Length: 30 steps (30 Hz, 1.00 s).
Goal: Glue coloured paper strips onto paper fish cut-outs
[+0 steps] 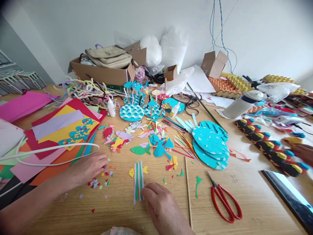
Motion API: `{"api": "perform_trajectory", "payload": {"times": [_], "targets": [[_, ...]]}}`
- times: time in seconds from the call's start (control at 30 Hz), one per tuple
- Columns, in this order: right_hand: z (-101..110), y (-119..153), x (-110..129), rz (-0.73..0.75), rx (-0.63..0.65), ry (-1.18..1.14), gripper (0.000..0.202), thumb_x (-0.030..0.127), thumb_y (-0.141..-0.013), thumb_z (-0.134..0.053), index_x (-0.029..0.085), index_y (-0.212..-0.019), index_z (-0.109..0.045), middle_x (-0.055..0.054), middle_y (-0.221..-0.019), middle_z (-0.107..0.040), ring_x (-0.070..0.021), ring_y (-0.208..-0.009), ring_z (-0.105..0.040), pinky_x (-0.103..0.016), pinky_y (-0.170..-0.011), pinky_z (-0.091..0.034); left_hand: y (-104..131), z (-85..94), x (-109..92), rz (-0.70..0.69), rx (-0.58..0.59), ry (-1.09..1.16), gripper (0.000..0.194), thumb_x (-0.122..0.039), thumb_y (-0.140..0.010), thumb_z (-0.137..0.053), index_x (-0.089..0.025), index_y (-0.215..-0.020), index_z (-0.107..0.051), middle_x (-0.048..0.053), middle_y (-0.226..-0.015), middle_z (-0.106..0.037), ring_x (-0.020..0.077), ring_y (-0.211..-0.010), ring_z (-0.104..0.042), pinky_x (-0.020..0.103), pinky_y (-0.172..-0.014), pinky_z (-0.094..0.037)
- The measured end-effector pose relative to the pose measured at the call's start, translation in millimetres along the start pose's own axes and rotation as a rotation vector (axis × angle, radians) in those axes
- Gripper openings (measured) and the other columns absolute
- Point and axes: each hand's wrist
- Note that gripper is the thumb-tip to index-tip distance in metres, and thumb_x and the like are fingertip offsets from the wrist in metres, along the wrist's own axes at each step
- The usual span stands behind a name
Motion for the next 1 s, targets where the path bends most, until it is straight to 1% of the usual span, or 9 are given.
{"api": "perform_trajectory", "payload": {"times": [0.2,0.33,0.43,0.5,0.6,0.67,0.77,0.9,1.0], "targets": [[0.7,0.6,-0.7,-0.024,0.028,0.009,0.031,0.006,-0.082,-0.034,0.019,-0.094,-0.060,-0.007,-0.090,-0.064,-0.0149,-0.080,-0.059,-0.023,-0.069,-0.046,0.1,2.2,-0.2,0.022,-0.008,0.055,0.018,-0.004,-0.077,-0.045,-0.019,-0.069,-0.053,0.001,-0.075,-0.056,0.0166,-0.072,-0.052,0.026,-0.063,-0.037],[2.1,0.9,0.0,-0.032,0.037,0.005,0.031,0.006,-0.082,-0.033,0.018,-0.093,-0.060,-0.007,-0.088,-0.064,-0.0151,-0.079,-0.059,-0.024,-0.068,-0.046,2.0,2.9,2.4,0.040,-0.030,0.089,0.018,-0.007,-0.079,-0.042,-0.019,-0.070,-0.052,0.001,-0.075,-0.055,0.0157,-0.071,-0.051,0.025,-0.063,-0.037],[4.3,1.3,1.0,-0.043,0.017,-0.034,0.032,0.007,-0.083,-0.032,0.017,-0.093,-0.061,-0.008,-0.088,-0.064,-0.0155,-0.079,-0.059,-0.024,-0.067,-0.046,5.2,4.3,2.9,0.025,-0.100,0.181,0.017,-0.010,-0.080,-0.039,-0.019,-0.071,-0.050,0.000,-0.075,-0.054,0.0139,-0.069,-0.050,0.024,-0.061,-0.037],[5.6,0.2,2.1,-0.085,-0.023,-0.109,0.029,0.011,-0.084,-0.033,0.017,-0.091,-0.061,-0.008,-0.087,-0.064,-0.0151,-0.078,-0.060,-0.024,-0.066,-0.047,6.8,6.5,-0.3,0.016,-0.164,0.285,0.016,-0.011,-0.079,-0.039,-0.019,-0.070,-0.049,-0.001,-0.072,-0.053,0.0128,-0.066,-0.049,0.023,-0.059,-0.036],[6.2,-6.7,4.9,-0.251,-0.088,-0.325,0.022,0.020,-0.086,-0.038,0.017,-0.084,-0.060,-0.005,-0.076,-0.064,-0.0133,-0.069,-0.060,-0.024,-0.062,-0.046,6.2,10.3,-11.3,0.030,-0.209,0.415,0.015,-0.012,-0.076,-0.039,-0.019,-0.067,-0.048,-0.002,-0.068,-0.051,0.0114,-0.062,-0.047,0.021,-0.056,-0.036],[5.7,-15.7,8.0,-0.388,-0.107,-0.566,0.019,0.030,-0.083,-0.045,0.017,-0.080,-0.058,-0.002,-0.068,-0.062,-0.0119,-0.060,-0.058,-0.023,-0.055,-0.045,3.6,11.2,-21.2,0.018,-0.228,0.479,0.014,-0.014,-0.077,-0.039,-0.020,-0.067,-0.048,-0.002,-0.068,-0.051,0.0112,-0.061,-0.047,0.021,-0.054,-0.037],[4.5,-33.3,15.0,-0.544,-0.056,-0.980,0.027,0.043,-0.074,-0.056,0.016,-0.076,-0.055,0.000,-0.065,-0.060,-0.0080,-0.048,-0.054,-0.018,-0.041,-0.037,-2.1,8.7,-35.2,-0.073,-0.336,0.525,0.016,-0.016,-0.082,-0.038,-0.020,-0.071,-0.049,-0.001,-0.072,-0.052,0.0118,-0.066,-0.049,0.021,-0.056,-0.039],[1.6,-54.0,23.3,-0.588,0.078,-1.262,0.035,0.047,-0.068,-0.063,0.014,-0.071,-0.053,0.001,-0.063,-0.060,-0.0048,-0.039,-0.052,-0.013,-0.032,-0.029,-6.8,3.8,-46.6,-0.248,-0.567,0.437,0.018,-0.012,-0.088,-0.036,-0.019,-0.079,-0.050,0.001,-0.077,-0.053,0.0123,-0.074,-0.051,0.022,-0.067,-0.042],[-3.0,-61.9,24.2,-0.574,0.184,-1.419,0.035,0.046,-0.069,-0.062,0.012,-0.072,-0.055,-0.001,-0.062,-0.061,-0.0057,-0.038,-0.053,-0.012,-0.029,-0.029,-6.6,2.5,-49.4,-0.328,-0.623,0.351,0.019,-0.011,-0.090,-0.035,-0.019,-0.084,-0.051,0.002,-0.080,-0.054,0.0127,-0.076,-0.051,0.022,-0.070,-0.043]]}}
Point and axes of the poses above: each hand's wrist, its own y-axis away from the middle knuckle, its own z-axis out of the back of the hand, x = y × z
